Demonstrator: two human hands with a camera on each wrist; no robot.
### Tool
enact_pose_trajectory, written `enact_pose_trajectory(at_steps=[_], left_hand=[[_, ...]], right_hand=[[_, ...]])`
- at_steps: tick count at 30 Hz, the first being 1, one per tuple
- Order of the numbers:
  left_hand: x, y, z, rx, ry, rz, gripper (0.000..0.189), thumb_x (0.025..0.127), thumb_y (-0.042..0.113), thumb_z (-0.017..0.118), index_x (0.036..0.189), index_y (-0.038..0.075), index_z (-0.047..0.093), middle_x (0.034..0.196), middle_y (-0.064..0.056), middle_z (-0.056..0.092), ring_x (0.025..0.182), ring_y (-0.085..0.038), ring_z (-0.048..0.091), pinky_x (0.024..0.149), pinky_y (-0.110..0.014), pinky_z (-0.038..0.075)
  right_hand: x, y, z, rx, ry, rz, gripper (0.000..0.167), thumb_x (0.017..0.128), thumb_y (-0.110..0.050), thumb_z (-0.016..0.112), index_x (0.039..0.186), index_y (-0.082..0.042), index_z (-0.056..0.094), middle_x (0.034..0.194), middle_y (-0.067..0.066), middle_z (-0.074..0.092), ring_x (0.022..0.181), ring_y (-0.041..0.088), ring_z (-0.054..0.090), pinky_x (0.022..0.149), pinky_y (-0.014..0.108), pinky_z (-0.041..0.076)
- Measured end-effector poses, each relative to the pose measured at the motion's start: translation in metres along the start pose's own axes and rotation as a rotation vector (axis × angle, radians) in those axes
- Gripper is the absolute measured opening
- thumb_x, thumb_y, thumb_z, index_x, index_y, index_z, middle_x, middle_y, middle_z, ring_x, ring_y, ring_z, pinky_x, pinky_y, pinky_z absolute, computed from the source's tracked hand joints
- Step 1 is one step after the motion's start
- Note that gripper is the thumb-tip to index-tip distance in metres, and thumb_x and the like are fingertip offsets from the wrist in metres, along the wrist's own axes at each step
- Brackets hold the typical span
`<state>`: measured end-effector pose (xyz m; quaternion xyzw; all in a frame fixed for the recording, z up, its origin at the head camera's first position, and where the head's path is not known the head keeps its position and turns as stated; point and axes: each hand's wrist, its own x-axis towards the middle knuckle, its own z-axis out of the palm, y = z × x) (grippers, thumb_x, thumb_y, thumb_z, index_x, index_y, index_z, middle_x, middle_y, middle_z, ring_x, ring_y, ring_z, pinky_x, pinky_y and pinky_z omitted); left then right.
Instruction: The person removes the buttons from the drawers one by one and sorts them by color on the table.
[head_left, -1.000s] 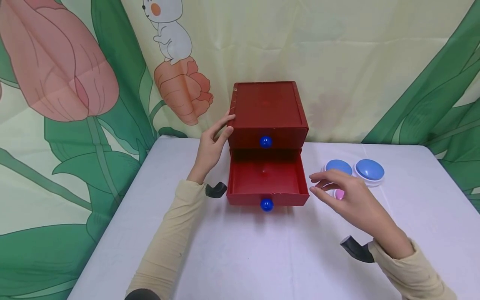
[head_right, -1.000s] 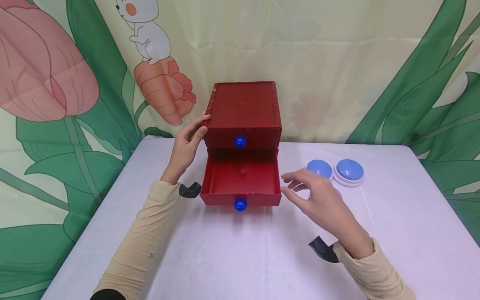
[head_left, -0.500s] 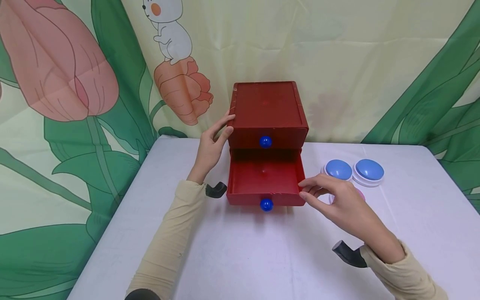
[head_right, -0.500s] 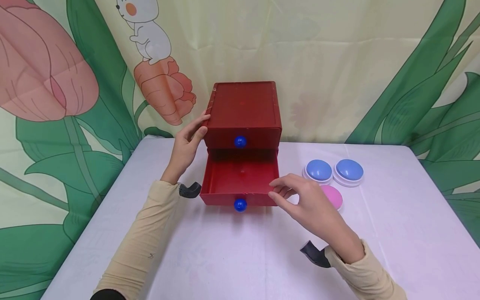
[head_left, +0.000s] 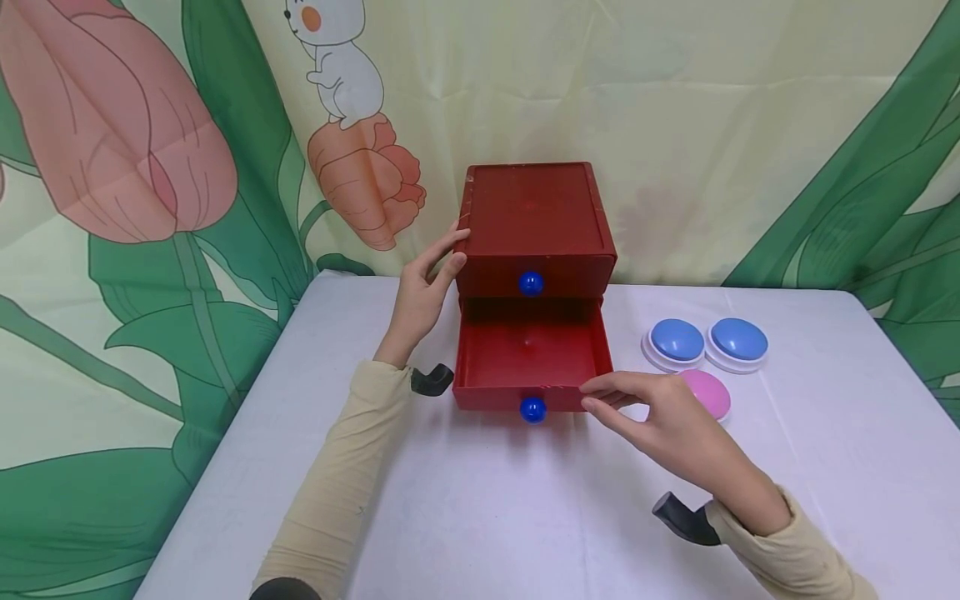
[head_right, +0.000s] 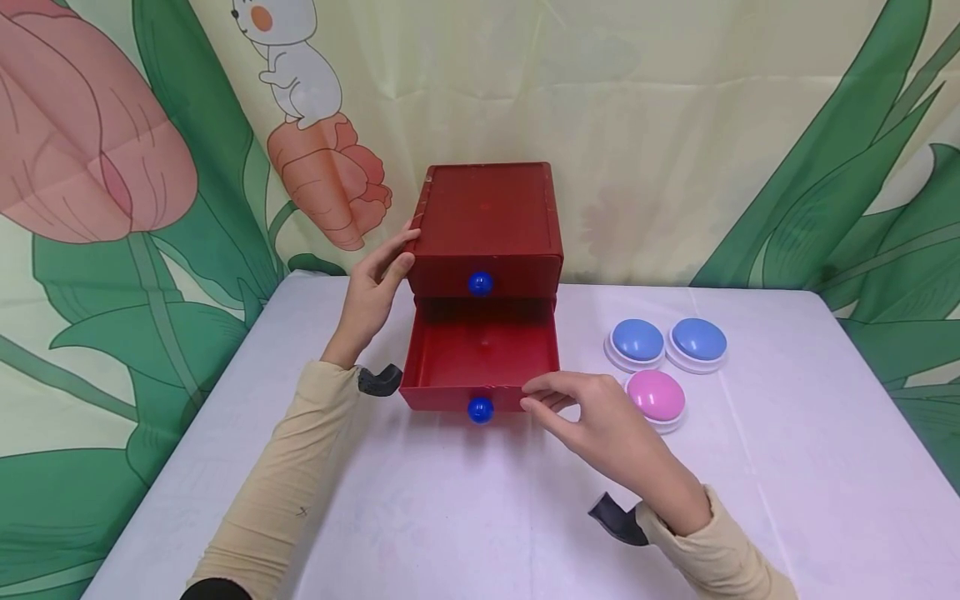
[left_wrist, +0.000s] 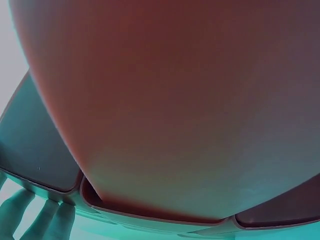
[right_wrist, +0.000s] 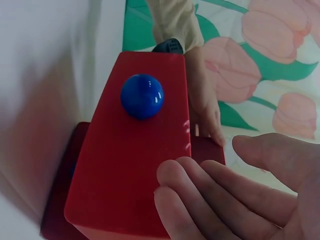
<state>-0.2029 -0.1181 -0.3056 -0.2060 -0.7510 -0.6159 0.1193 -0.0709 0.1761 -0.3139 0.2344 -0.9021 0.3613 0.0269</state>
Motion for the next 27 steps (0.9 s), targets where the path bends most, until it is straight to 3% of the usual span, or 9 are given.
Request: enact_pose_trajectory(at_steps=[7, 13, 27], left_hand=[[0.0, 0.002, -0.001, 0.007, -0.003, -0.005, 0.041, 0.102, 0.013, 0.055, 0.142, 0.005, 0.054, 0.157, -0.008, 0.04, 0.145, -0.018, 0.038, 0.113, -0.039, 0.04], [0.0, 0.001, -0.001, 0.011, 0.0, -0.009, 0.041, 0.102, 0.014, 0.055, 0.142, 0.006, 0.054, 0.157, -0.007, 0.04, 0.145, -0.017, 0.038, 0.113, -0.039, 0.04], [0.001, 0.0, -0.001, 0.005, -0.005, 0.003, 0.041, 0.102, 0.013, 0.055, 0.142, 0.006, 0.054, 0.157, -0.007, 0.04, 0.145, -0.017, 0.038, 0.113, -0.039, 0.04]], right_hand=[[0.0, 0.0, 0.008, 0.021, -0.063, 0.05, 0.022, 0.091, -0.027, 0.073, 0.111, -0.016, 0.076, 0.101, -0.004, 0.076, 0.089, 0.015, 0.073, 0.072, 0.024, 0.059], [0.003, 0.004, 0.019, 0.049, -0.108, 0.059, 0.025, 0.091, -0.024, 0.073, 0.113, -0.013, 0.076, 0.102, -0.002, 0.076, 0.089, 0.011, 0.073, 0.077, 0.032, 0.061], [0.012, 0.011, 0.038, 0.105, -0.168, 0.095, 0.024, 0.092, -0.027, 0.071, 0.111, -0.013, 0.076, 0.104, -0.001, 0.075, 0.093, 0.016, 0.071, 0.077, 0.029, 0.06]])
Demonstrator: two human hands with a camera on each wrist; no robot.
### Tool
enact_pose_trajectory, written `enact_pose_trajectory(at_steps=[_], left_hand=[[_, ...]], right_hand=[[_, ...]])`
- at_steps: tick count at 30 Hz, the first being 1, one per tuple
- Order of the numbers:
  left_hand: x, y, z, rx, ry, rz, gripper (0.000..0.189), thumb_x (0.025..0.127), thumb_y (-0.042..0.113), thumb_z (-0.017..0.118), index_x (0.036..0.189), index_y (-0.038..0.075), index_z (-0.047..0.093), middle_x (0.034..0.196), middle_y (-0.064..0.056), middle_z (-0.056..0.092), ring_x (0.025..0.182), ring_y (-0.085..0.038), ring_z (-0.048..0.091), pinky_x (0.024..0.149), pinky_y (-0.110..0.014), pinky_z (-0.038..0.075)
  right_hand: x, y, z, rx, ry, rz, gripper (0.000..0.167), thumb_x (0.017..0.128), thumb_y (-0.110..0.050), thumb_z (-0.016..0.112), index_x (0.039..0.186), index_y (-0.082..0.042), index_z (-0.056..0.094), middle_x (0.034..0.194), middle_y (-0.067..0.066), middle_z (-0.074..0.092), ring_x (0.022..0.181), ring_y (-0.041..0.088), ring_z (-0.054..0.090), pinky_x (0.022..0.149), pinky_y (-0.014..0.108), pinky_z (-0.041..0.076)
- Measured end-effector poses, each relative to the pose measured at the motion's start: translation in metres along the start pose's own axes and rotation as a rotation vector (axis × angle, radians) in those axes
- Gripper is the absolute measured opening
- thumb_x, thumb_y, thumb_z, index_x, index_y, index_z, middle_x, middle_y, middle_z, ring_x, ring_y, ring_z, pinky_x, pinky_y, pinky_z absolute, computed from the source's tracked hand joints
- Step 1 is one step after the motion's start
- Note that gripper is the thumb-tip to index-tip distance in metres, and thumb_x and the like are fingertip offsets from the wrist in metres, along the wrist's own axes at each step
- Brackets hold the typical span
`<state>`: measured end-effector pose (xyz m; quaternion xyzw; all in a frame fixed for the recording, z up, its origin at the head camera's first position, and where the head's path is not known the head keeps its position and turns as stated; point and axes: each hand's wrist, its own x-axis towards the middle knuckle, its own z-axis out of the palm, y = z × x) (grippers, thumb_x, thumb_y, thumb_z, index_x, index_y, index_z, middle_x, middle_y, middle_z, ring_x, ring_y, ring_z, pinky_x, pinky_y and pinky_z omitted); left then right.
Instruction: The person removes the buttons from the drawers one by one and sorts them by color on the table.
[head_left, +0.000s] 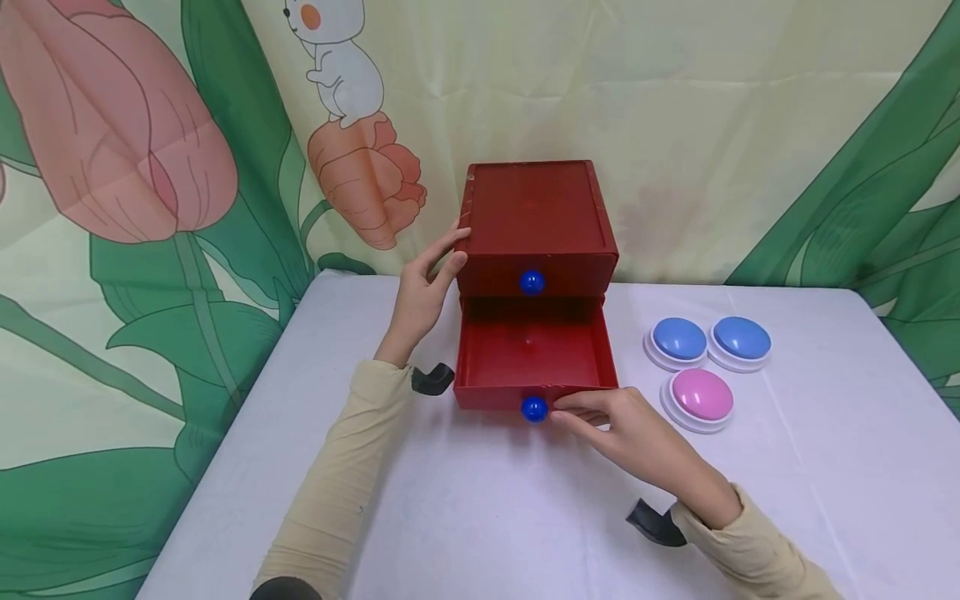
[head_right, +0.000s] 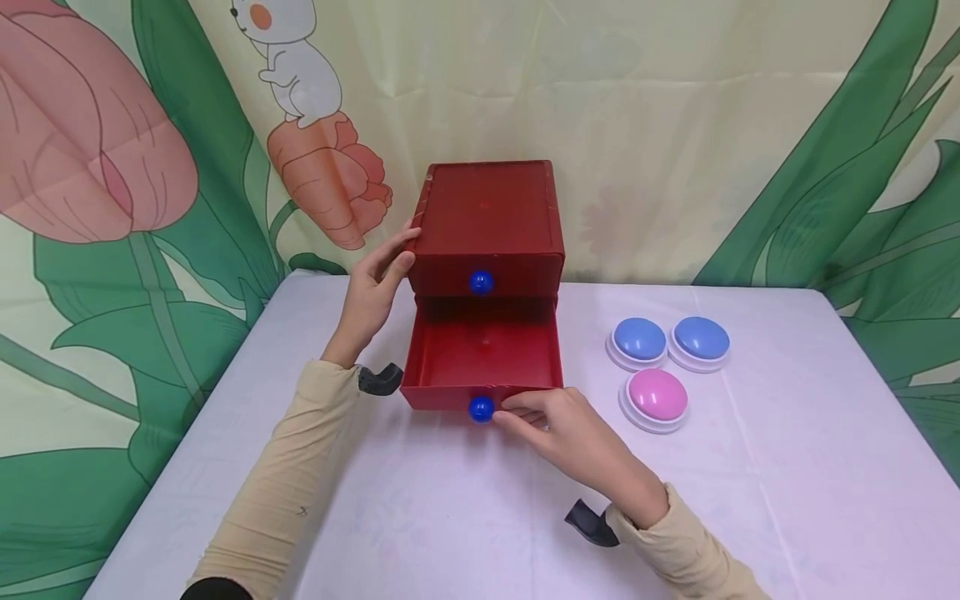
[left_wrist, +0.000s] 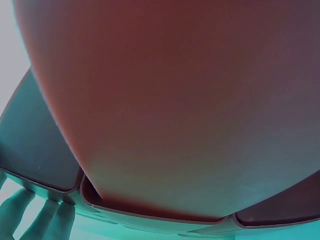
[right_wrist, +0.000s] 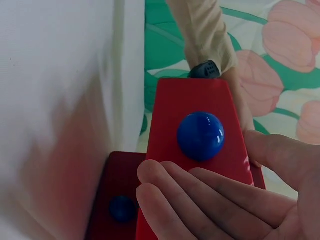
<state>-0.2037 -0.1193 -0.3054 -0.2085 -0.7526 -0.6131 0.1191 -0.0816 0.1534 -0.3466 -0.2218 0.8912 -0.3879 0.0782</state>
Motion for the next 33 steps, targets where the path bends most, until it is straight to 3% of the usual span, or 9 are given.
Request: enact_pose_trajectory(at_steps=[5, 11, 18, 33], left_hand=[[0.0, -0.001, 0.0, -0.005, 0.002, 0.003, 0.04, 0.102, 0.013, 0.055, 0.142, 0.005, 0.054, 0.157, -0.007, 0.04, 0.145, -0.017, 0.038, 0.113, -0.04, 0.04], [0.0, -0.001, 0.0, -0.005, 0.003, 0.003, 0.04, 0.102, 0.013, 0.055, 0.142, 0.005, 0.054, 0.157, -0.008, 0.04, 0.145, -0.017, 0.038, 0.113, -0.04, 0.04], [0.0, 0.001, 0.0, 0.008, 0.005, 0.004, 0.04, 0.102, 0.013, 0.055, 0.142, 0.005, 0.054, 0.156, -0.008, 0.042, 0.144, -0.018, 0.039, 0.112, -0.04, 0.041], [-0.001, 0.002, -0.001, 0.004, 0.003, 0.024, 0.04, 0.102, 0.011, 0.054, 0.141, 0.003, 0.054, 0.156, -0.01, 0.04, 0.145, -0.018, 0.038, 0.113, -0.04, 0.041]], right_hand=[[0.003, 0.002, 0.005, 0.015, -0.026, 0.012, 0.02, 0.096, -0.026, 0.067, 0.11, -0.015, 0.076, 0.099, -0.004, 0.074, 0.092, 0.013, 0.068, 0.079, 0.027, 0.059], [0.007, 0.003, 0.012, 0.038, -0.047, 0.019, 0.025, 0.099, -0.032, 0.061, 0.106, -0.015, 0.077, 0.087, -0.007, 0.071, 0.083, 0.015, 0.064, 0.071, 0.024, 0.055], [0.013, 0.002, 0.019, 0.078, -0.062, 0.023, 0.033, 0.101, -0.038, 0.056, 0.099, -0.014, 0.078, 0.088, 0.0, 0.075, 0.083, 0.019, 0.07, 0.075, 0.025, 0.057], [0.016, 0.001, 0.02, 0.057, -0.055, 0.024, 0.03, 0.099, -0.041, 0.058, 0.094, -0.019, 0.078, 0.085, -0.003, 0.074, 0.081, 0.015, 0.067, 0.073, 0.024, 0.056]])
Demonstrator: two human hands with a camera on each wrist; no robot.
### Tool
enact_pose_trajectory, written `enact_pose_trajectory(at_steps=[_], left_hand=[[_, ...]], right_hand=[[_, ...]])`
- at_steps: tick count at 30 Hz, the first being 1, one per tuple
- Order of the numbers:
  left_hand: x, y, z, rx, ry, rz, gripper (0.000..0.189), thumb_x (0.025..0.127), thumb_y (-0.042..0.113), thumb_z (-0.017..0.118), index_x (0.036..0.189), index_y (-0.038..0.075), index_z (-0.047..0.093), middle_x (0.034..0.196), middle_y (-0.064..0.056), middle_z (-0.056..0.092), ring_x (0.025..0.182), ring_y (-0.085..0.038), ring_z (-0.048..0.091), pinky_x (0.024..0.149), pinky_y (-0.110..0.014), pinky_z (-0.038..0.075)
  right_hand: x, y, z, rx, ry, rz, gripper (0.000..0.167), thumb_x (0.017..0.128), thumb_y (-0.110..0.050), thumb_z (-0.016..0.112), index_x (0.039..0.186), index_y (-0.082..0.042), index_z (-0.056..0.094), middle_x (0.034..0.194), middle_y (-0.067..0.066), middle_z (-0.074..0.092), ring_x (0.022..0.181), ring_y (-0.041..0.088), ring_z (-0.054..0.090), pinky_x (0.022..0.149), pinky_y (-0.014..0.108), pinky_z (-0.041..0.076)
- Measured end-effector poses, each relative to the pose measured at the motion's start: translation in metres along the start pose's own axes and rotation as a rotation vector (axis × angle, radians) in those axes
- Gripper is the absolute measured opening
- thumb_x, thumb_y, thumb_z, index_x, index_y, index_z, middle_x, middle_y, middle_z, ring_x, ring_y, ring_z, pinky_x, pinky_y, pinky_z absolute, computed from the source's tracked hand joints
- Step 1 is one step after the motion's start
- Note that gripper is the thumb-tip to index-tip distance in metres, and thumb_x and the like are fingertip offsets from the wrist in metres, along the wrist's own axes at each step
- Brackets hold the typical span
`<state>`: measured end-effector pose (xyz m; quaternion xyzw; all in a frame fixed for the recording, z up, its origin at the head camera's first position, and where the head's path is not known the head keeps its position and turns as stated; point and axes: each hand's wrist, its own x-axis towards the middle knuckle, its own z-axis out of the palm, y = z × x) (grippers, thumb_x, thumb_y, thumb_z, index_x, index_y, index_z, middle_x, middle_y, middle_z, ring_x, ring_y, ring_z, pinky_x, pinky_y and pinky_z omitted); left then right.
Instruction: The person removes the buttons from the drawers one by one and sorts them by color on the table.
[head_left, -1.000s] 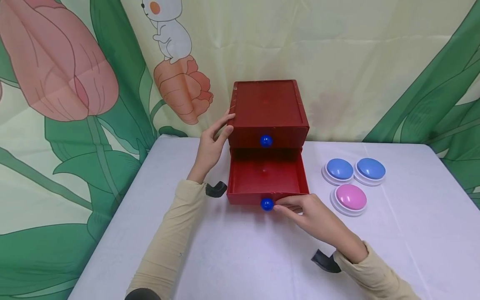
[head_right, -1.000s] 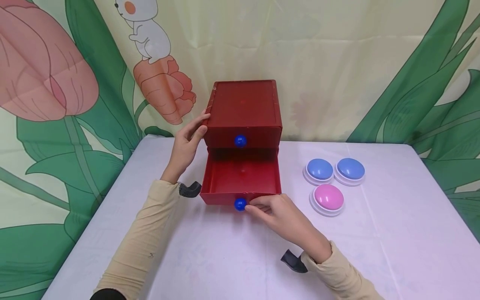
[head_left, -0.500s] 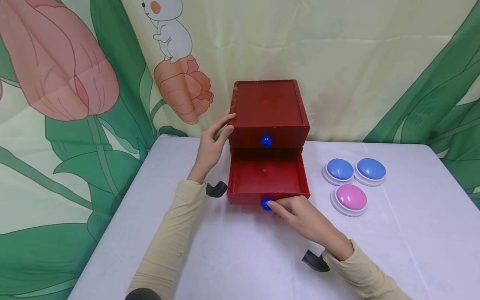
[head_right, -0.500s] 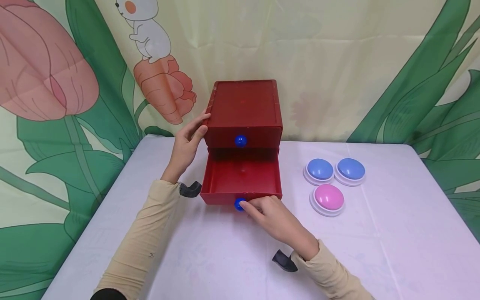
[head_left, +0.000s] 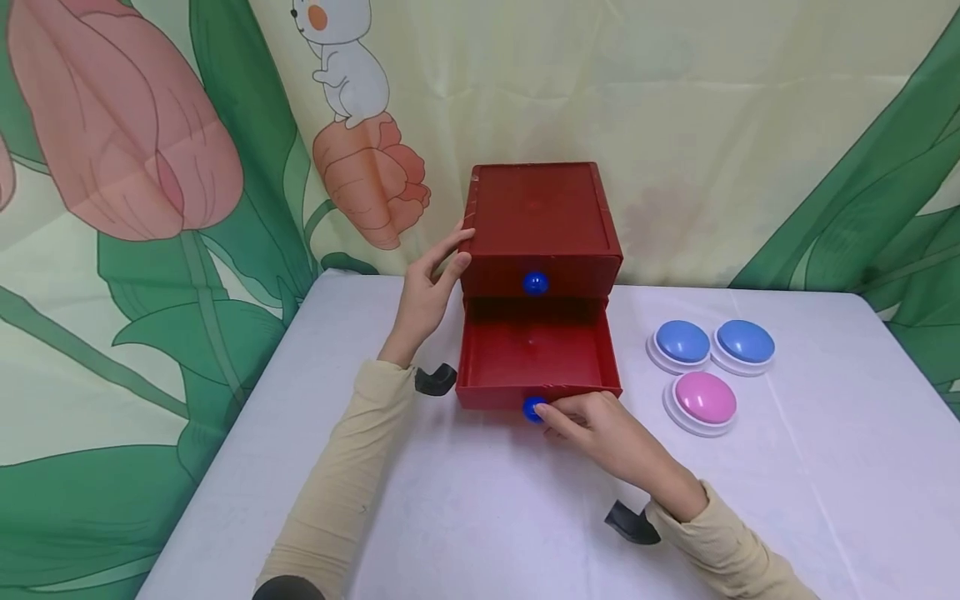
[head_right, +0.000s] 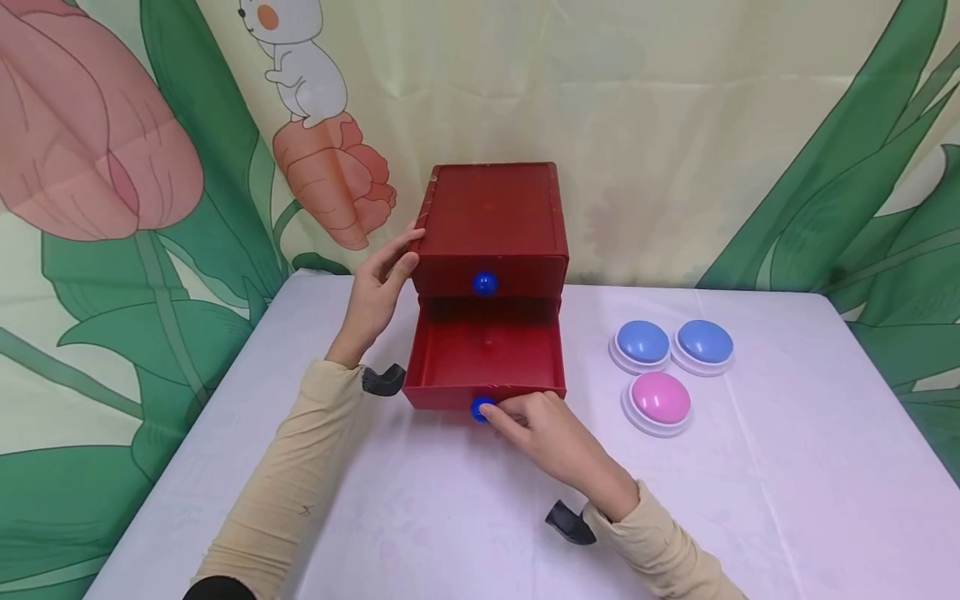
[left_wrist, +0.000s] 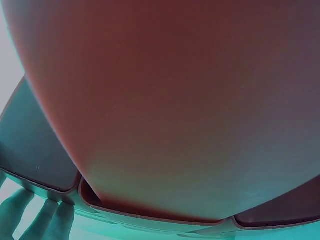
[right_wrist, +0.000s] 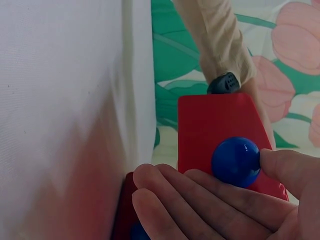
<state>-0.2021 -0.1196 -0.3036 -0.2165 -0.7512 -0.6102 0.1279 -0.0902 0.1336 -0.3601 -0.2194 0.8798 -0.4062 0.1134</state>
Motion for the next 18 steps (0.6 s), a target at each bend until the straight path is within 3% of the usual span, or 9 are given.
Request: enact_pose_trajectory(at_steps=[18], left_hand=[[-0.0008, 0.0023, 0.0013, 0.005, 0.0, -0.026, 0.04, 0.102, 0.012, 0.054, 0.142, 0.003, 0.053, 0.156, -0.01, 0.04, 0.144, -0.021, 0.039, 0.112, -0.04, 0.041]], right_hand=[[0.01, 0.0035, -0.0046, 0.004, 0.02, 0.021, 0.032, 0.099, -0.041, 0.059, 0.09, -0.017, 0.077, 0.08, -0.001, 0.072, 0.076, 0.013, 0.062, 0.068, 0.025, 0.054]])
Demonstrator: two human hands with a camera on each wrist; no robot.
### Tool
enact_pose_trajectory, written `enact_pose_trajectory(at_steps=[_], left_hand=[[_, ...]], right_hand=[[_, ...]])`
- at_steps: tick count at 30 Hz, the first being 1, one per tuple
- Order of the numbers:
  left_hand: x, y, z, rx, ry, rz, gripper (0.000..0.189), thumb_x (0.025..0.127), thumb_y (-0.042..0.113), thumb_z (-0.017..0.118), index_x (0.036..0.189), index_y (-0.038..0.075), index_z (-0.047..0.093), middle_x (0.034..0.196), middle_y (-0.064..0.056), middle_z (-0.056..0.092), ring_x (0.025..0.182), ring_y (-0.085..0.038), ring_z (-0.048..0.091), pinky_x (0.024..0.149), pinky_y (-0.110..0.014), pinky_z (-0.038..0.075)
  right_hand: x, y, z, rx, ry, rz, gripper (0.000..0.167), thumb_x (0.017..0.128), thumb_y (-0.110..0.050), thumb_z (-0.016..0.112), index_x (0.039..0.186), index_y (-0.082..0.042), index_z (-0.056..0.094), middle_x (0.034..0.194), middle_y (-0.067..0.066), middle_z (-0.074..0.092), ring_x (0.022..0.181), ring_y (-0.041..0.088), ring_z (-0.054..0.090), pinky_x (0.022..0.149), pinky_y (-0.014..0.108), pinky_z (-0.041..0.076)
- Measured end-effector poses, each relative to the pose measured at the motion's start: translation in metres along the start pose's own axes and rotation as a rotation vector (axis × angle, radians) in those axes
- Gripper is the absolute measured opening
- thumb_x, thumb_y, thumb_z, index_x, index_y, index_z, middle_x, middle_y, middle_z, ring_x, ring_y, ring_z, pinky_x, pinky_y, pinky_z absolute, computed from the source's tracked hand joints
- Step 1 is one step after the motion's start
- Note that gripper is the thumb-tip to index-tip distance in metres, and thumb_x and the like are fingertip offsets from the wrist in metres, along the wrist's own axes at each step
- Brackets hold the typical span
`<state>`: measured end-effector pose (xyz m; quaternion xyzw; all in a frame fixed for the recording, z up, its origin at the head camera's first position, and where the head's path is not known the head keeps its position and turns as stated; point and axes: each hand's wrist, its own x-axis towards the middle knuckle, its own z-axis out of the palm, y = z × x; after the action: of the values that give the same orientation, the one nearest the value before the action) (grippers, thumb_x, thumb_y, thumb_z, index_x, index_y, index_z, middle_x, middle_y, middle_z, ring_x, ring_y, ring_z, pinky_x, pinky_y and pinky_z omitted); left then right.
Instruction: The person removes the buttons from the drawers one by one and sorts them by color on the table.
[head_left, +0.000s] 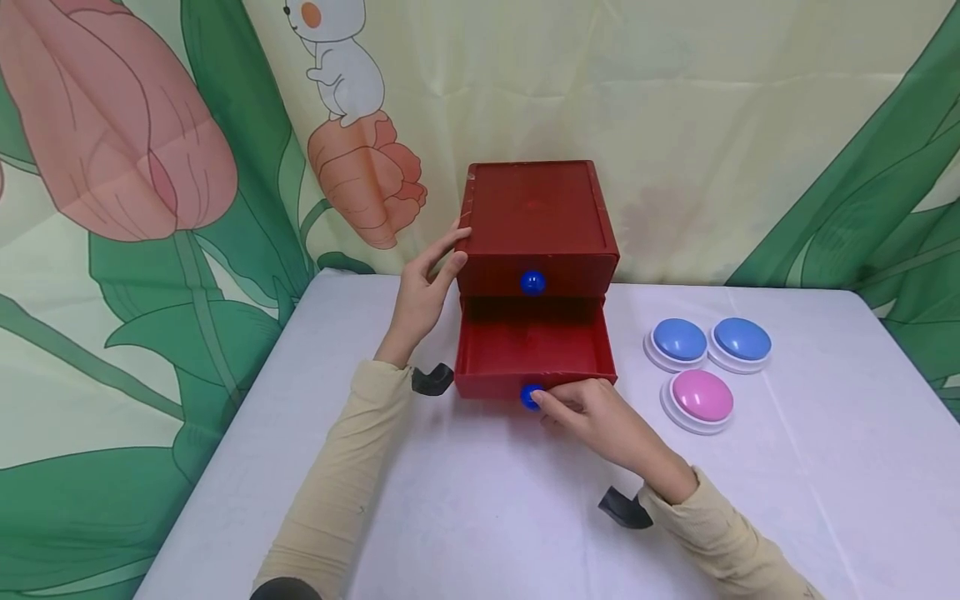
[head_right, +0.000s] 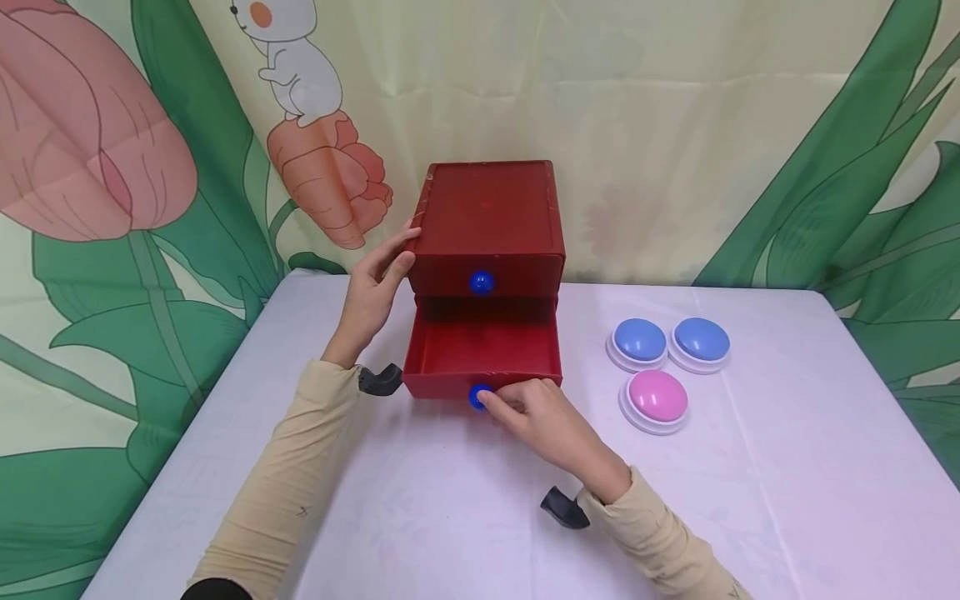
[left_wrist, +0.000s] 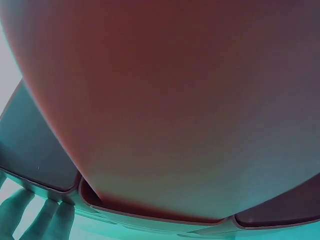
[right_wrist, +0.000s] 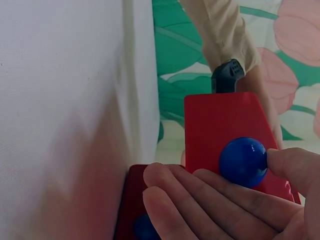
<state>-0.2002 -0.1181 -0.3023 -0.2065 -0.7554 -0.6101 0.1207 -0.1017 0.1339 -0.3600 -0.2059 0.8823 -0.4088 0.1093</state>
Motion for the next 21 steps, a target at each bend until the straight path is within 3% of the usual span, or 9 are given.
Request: enact_pose_trajectory(at_steps=[8, 21], left_hand=[[0.001, -0.001, 0.0, -0.002, 0.004, 0.0, 0.04, 0.102, 0.012, 0.055, 0.141, 0.004, 0.054, 0.155, -0.01, 0.043, 0.144, -0.021, 0.04, 0.112, -0.04, 0.041], [0.002, -0.003, 0.0, 0.003, 0.008, -0.006, 0.041, 0.102, 0.014, 0.055, 0.142, 0.005, 0.054, 0.152, -0.01, 0.047, 0.143, -0.021, 0.041, 0.111, -0.041, 0.042]], right_hand=[[0.007, 0.003, 0.0, 0.004, 0.033, -0.014, 0.031, 0.099, -0.04, 0.06, 0.089, -0.017, 0.078, 0.079, 0.0, 0.073, 0.075, 0.016, 0.064, 0.066, 0.025, 0.053], [0.011, 0.001, -0.003, 0.017, 0.011, 0.015, 0.033, 0.099, -0.04, 0.06, 0.098, -0.013, 0.078, 0.082, 0.002, 0.075, 0.082, 0.022, 0.068, 0.07, 0.027, 0.056]])
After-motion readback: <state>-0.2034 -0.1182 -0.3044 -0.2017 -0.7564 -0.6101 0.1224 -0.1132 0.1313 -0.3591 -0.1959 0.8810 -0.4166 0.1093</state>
